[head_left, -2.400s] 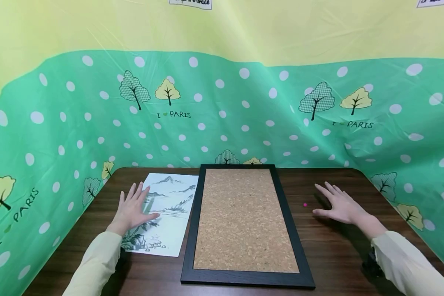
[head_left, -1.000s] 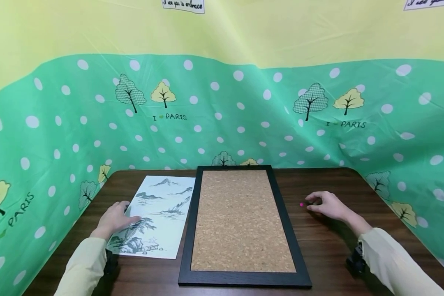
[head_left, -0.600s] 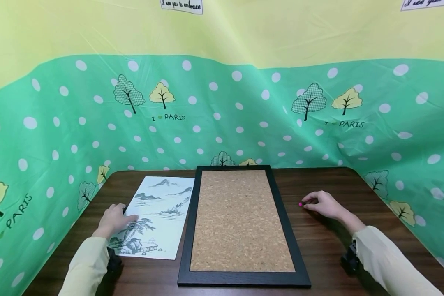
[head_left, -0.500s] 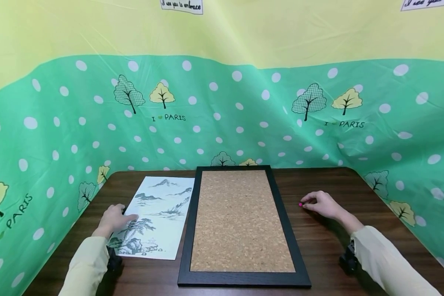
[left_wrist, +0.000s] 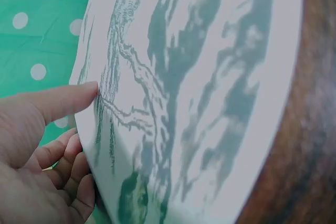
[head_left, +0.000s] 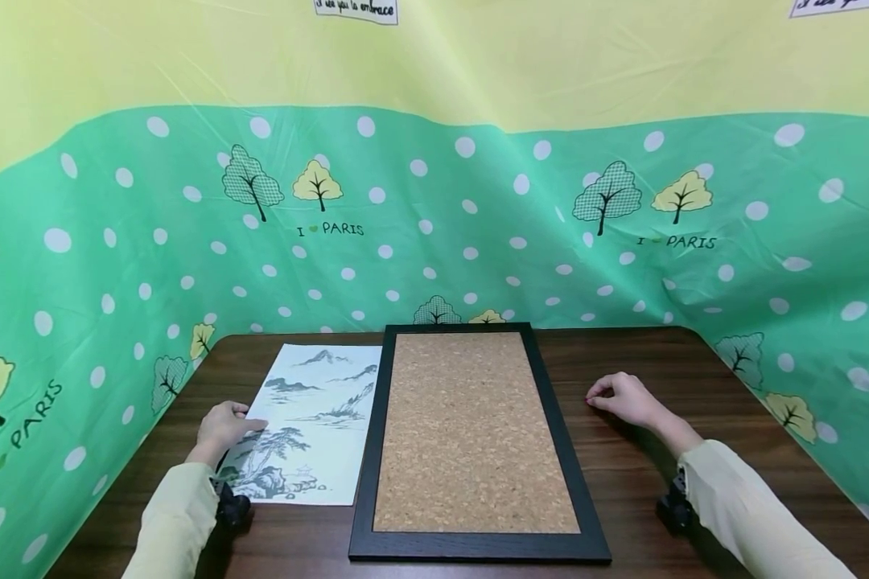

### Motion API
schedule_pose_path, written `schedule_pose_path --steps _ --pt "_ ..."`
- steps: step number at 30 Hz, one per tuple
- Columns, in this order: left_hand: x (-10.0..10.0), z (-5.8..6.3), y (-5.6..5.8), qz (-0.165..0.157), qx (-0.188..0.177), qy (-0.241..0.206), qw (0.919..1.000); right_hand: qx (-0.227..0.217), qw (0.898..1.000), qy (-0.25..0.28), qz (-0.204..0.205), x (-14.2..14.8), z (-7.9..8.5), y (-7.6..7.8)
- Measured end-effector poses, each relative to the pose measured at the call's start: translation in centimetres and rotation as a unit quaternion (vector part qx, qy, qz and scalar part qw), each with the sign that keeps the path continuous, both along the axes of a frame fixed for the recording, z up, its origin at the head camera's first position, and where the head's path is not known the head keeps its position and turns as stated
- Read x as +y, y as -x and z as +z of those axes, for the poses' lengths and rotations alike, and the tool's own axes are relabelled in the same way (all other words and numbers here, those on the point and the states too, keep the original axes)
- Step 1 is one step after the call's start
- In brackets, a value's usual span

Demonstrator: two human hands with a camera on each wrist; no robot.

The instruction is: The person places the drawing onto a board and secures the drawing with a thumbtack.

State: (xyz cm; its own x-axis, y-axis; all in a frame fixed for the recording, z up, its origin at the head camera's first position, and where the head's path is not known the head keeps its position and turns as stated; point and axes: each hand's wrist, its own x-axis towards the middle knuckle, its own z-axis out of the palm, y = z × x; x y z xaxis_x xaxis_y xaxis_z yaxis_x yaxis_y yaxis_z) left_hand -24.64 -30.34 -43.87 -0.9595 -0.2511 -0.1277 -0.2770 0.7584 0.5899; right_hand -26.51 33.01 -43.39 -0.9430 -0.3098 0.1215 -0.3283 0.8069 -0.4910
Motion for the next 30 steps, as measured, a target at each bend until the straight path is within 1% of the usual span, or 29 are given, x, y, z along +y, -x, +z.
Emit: schedule_pose_path --steps 4,6,9,15,19,23,26,30 --pt "0.1 0.3 -0.1 -0.007 0.016 -0.002 0.9998 0.000 1.000 0.005 -0.002 -0.1 0.1 -0.1" --pt "0.1 0.4 -0.1 -0.014 0.016 -0.004 0.9998 0.003 1.000 0.006 -0.001 -0.1 0.1 -0.1" --pt "0.0 0.6 -0.2 -0.027 -0.001 -0.012 0.9996 0.005 1.000 0.009 -0.001 -0.1 0.0 -0.1" --pt "-0.3 1.4 -0.2 -0.068 -0.047 -0.028 0.9962 0.000 1.000 0.026 0.007 -0.1 0.2 -0.4" --pt "-0.8 1.7 -0.3 -0.093 -0.071 -0.054 0.9917 0.011 1.000 0.022 0.013 -0.1 0.7 -0.6" --pt "-1.3 2.0 -0.5 -0.113 -0.084 -0.078 0.9870 0.015 1.000 0.020 0.018 -0.2 1.0 -0.9" --pt "-1.7 2.3 -0.7 -0.122 -0.081 -0.100 0.9842 0.016 0.999 0.021 0.020 -0.3 1.2 -1.0" --pt "-2.4 2.8 -1.0 -0.136 -0.074 -0.138 0.9783 0.014 0.999 0.022 0.021 -0.4 1.4 -1.3"
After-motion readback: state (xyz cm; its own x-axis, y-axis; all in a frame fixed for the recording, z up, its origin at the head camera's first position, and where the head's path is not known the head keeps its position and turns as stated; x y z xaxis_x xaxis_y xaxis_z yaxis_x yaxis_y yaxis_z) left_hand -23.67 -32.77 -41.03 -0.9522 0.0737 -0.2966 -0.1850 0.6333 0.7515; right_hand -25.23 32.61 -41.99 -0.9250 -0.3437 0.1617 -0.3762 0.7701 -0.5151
